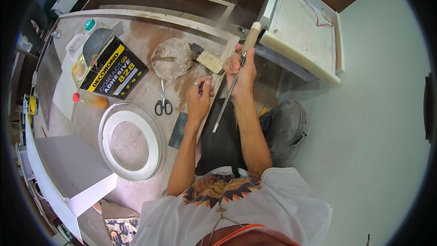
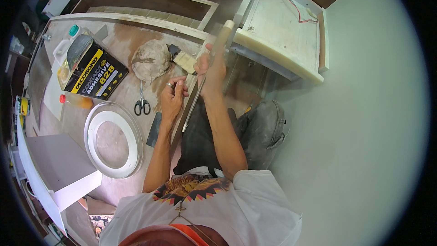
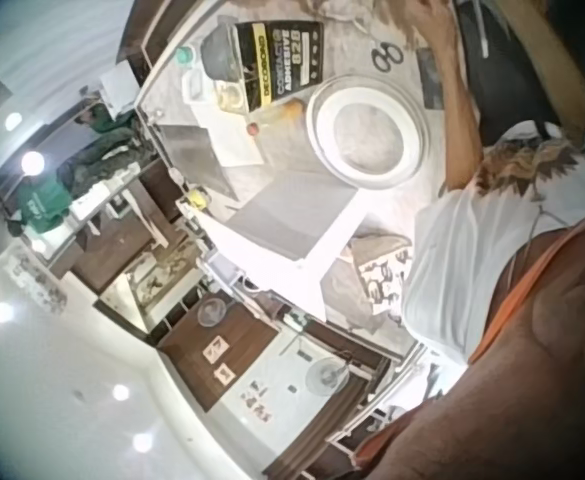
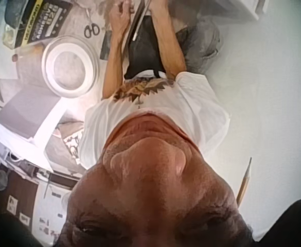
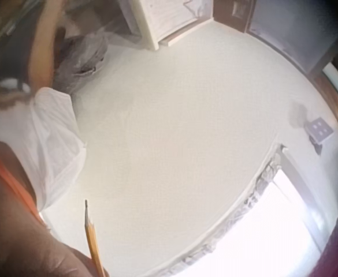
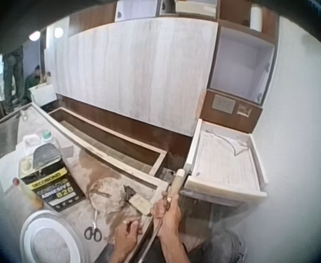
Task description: The person sits on the floor and uses a chisel, sandpaper, and a scraper to smooth and clean the edges of a white cabinet. They repeatedly scrape, sand, and wipe the cabinet edge, handling tools and debris throughout the process.
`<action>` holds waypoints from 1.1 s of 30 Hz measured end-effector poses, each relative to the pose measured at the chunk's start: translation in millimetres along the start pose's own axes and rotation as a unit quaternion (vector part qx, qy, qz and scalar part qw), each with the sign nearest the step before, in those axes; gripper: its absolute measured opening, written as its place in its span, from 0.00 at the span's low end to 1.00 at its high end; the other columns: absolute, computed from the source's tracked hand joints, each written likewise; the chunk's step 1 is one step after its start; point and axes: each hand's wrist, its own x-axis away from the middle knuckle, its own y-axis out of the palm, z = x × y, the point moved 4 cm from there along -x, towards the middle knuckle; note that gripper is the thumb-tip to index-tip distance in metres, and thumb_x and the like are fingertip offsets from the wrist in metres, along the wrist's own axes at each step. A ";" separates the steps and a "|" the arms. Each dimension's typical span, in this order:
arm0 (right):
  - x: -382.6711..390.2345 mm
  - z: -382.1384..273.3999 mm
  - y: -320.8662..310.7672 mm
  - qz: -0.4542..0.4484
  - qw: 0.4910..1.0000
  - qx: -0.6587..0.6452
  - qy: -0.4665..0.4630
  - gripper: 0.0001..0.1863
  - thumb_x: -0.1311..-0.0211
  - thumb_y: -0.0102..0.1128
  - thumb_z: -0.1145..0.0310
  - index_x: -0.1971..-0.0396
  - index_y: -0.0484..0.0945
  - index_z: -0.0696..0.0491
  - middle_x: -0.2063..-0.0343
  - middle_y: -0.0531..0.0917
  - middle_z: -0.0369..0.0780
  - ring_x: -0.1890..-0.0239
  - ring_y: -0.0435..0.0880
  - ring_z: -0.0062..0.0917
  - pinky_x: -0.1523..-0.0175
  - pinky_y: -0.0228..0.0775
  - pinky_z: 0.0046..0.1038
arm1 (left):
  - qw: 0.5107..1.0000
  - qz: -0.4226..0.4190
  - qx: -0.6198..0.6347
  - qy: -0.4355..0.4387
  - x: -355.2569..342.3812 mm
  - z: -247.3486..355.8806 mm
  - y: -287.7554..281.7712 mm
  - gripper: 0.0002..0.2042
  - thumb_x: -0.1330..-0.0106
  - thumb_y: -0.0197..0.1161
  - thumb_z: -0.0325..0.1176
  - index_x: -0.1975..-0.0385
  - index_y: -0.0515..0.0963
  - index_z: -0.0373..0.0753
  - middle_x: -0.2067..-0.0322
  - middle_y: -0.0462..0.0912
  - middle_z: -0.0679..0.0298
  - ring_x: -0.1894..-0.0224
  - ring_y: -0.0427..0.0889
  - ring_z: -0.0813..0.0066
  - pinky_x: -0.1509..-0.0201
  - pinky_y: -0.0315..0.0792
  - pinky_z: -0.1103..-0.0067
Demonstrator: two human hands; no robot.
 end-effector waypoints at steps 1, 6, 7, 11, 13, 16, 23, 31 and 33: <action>-2.8 -4.2 3.9 0.003 1.000 -0.006 -0.007 0.25 0.20 0.44 0.45 0.52 0.74 0.55 0.85 0.63 0.29 0.82 0.58 0.13 0.74 0.51 0.20 | 1.000 0.001 0.002 0.001 -0.6 0.3 -0.1 0.12 0.21 0.55 0.34 0.51 0.80 0.33 0.71 0.79 0.68 0.71 0.76 0.83 0.65 0.70 0.84; -6.6 -11.9 9.9 -0.023 0.998 -0.062 0.013 0.24 0.19 0.45 0.46 0.52 0.75 0.55 0.85 0.62 0.28 0.81 0.57 0.13 0.73 0.51 0.20 | 1.000 -0.004 -0.006 -0.006 0.1 3.4 1.2 0.12 0.21 0.55 0.34 0.51 0.81 0.33 0.72 0.79 0.68 0.71 0.76 0.83 0.65 0.71 0.84; -4.6 -12.0 11.5 -0.025 0.998 -0.064 0.014 0.24 0.19 0.45 0.46 0.53 0.75 0.54 0.85 0.62 0.28 0.81 0.57 0.13 0.73 0.51 0.20 | 1.000 -0.003 -0.001 -0.005 0.1 1.6 0.2 0.12 0.21 0.55 0.34 0.51 0.81 0.33 0.71 0.79 0.68 0.71 0.76 0.83 0.65 0.71 0.83; -8.7 -16.4 12.3 -0.016 0.997 -0.071 0.003 0.24 0.19 0.45 0.46 0.54 0.75 0.54 0.86 0.62 0.28 0.82 0.56 0.14 0.74 0.49 0.20 | 1.000 0.000 -0.001 0.002 -0.6 -0.5 1.0 0.12 0.21 0.56 0.34 0.51 0.81 0.33 0.71 0.79 0.67 0.70 0.77 0.83 0.65 0.71 0.83; -13.6 -18.1 15.6 -0.020 0.998 -0.067 -0.002 0.24 0.19 0.45 0.46 0.54 0.75 0.54 0.86 0.62 0.28 0.82 0.56 0.14 0.74 0.49 0.20 | 1.000 -0.003 -0.009 -0.003 -1.5 0.5 1.0 0.12 0.21 0.55 0.34 0.51 0.81 0.32 0.71 0.79 0.67 0.70 0.77 0.83 0.64 0.71 0.83; -10.2 -15.0 15.0 -0.023 0.998 -0.060 0.004 0.24 0.19 0.44 0.45 0.54 0.75 0.54 0.86 0.62 0.28 0.82 0.56 0.14 0.74 0.49 0.20 | 1.000 -0.006 -0.017 -0.001 -0.8 3.1 -0.1 0.12 0.21 0.55 0.34 0.51 0.80 0.32 0.71 0.79 0.67 0.70 0.77 0.83 0.64 0.71 0.83; -10.9 -13.3 14.0 -0.006 0.999 -0.052 0.001 0.25 0.19 0.44 0.45 0.55 0.75 0.54 0.86 0.62 0.28 0.82 0.55 0.15 0.73 0.49 0.20 | 1.000 0.000 -0.011 0.007 -0.4 3.3 1.3 0.12 0.21 0.55 0.34 0.51 0.81 0.32 0.71 0.80 0.67 0.71 0.77 0.83 0.65 0.72 0.83; -7.5 -14.8 10.8 -0.002 0.998 -0.060 0.009 0.25 0.19 0.43 0.45 0.54 0.75 0.54 0.85 0.61 0.29 0.82 0.56 0.14 0.73 0.50 0.20 | 1.000 -0.003 -0.026 0.002 0.4 5.4 0.9 0.12 0.21 0.55 0.34 0.51 0.80 0.32 0.71 0.79 0.67 0.71 0.76 0.83 0.64 0.72 0.83; -0.7 -12.8 8.3 -0.007 0.997 -0.069 0.018 0.25 0.19 0.43 0.46 0.54 0.74 0.55 0.85 0.62 0.29 0.82 0.56 0.14 0.73 0.50 0.20 | 1.000 -0.001 -0.029 0.006 0.1 3.5 0.4 0.12 0.21 0.55 0.34 0.51 0.80 0.32 0.71 0.79 0.67 0.71 0.76 0.83 0.64 0.71 0.83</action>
